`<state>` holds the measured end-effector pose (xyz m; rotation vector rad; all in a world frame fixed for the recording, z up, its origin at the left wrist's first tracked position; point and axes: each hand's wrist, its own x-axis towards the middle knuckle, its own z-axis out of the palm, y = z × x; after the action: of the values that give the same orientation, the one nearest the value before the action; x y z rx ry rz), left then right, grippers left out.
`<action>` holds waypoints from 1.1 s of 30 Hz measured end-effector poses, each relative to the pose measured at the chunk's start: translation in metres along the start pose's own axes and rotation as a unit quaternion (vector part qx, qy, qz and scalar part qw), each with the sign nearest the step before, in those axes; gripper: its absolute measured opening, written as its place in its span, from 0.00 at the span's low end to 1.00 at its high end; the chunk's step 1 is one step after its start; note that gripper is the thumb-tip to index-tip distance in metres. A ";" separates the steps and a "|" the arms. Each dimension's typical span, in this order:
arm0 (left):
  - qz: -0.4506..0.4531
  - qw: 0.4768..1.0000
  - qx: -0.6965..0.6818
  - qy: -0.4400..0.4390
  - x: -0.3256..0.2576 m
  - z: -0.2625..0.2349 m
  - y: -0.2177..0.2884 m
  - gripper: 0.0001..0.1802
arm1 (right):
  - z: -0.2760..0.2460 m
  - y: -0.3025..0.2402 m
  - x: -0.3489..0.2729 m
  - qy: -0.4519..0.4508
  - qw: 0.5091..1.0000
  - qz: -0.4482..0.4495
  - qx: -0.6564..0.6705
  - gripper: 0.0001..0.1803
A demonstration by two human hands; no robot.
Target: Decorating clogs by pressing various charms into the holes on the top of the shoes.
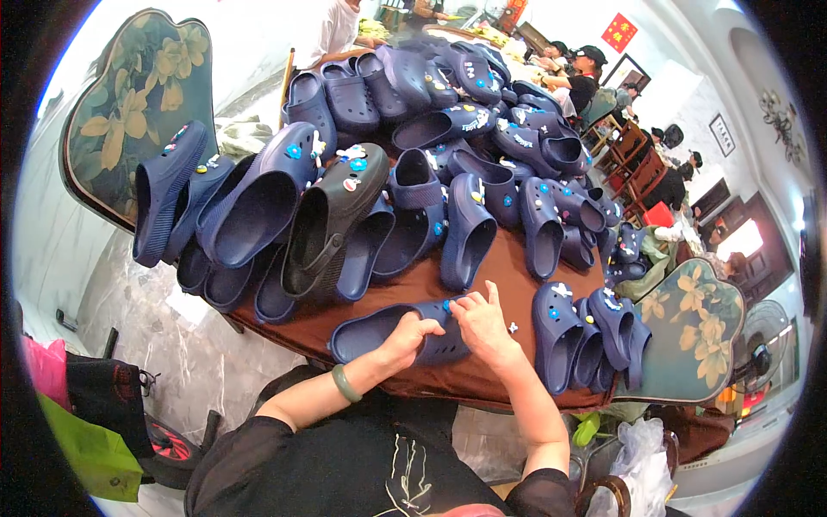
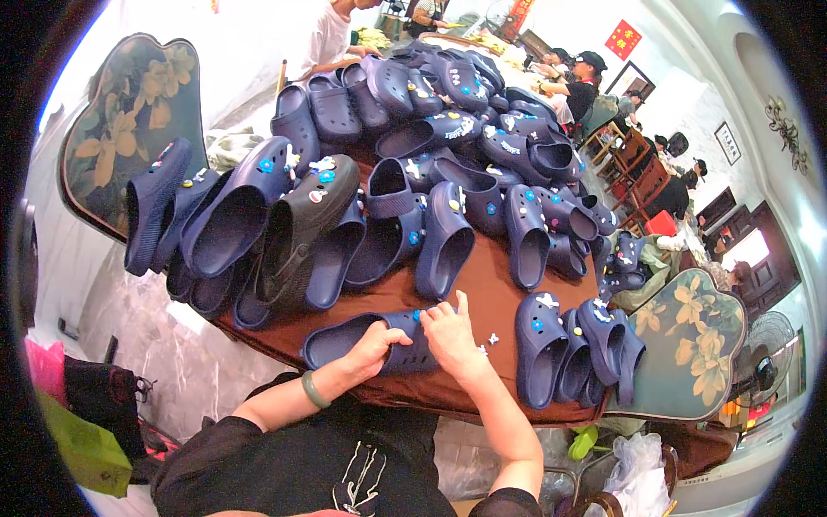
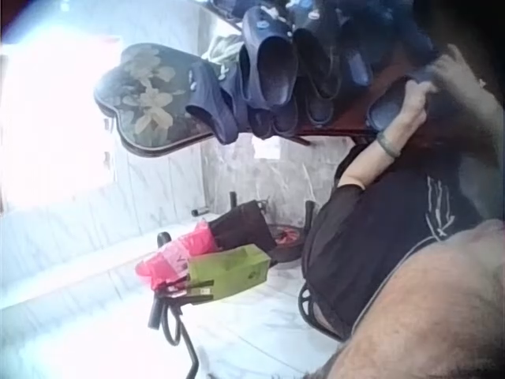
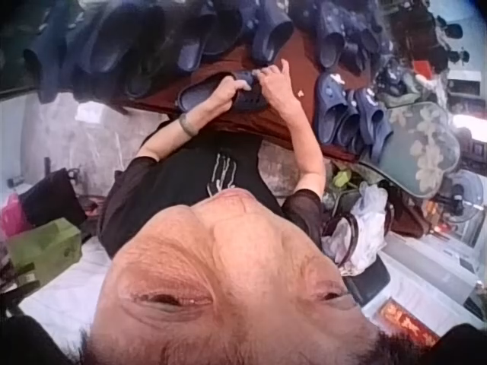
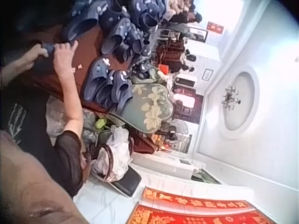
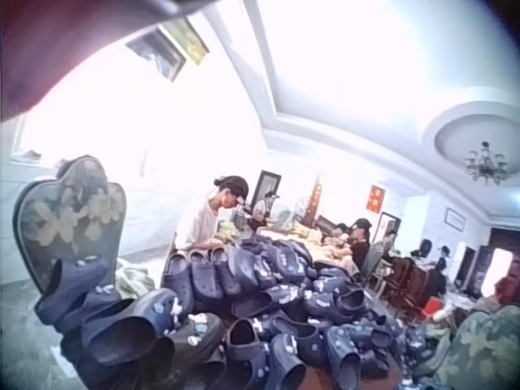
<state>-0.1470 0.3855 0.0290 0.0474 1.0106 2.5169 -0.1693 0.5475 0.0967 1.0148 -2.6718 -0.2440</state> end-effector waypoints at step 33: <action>-0.008 1.000 0.019 -0.024 -0.013 -0.002 -0.002 0.22 | 0.005 0.057 0.047 -0.351 0.808 0.064 0.468 0.29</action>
<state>-0.1346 0.3800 0.0284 0.1091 1.0350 2.4703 -0.2398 0.5584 0.1157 1.0858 -3.6014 1.0518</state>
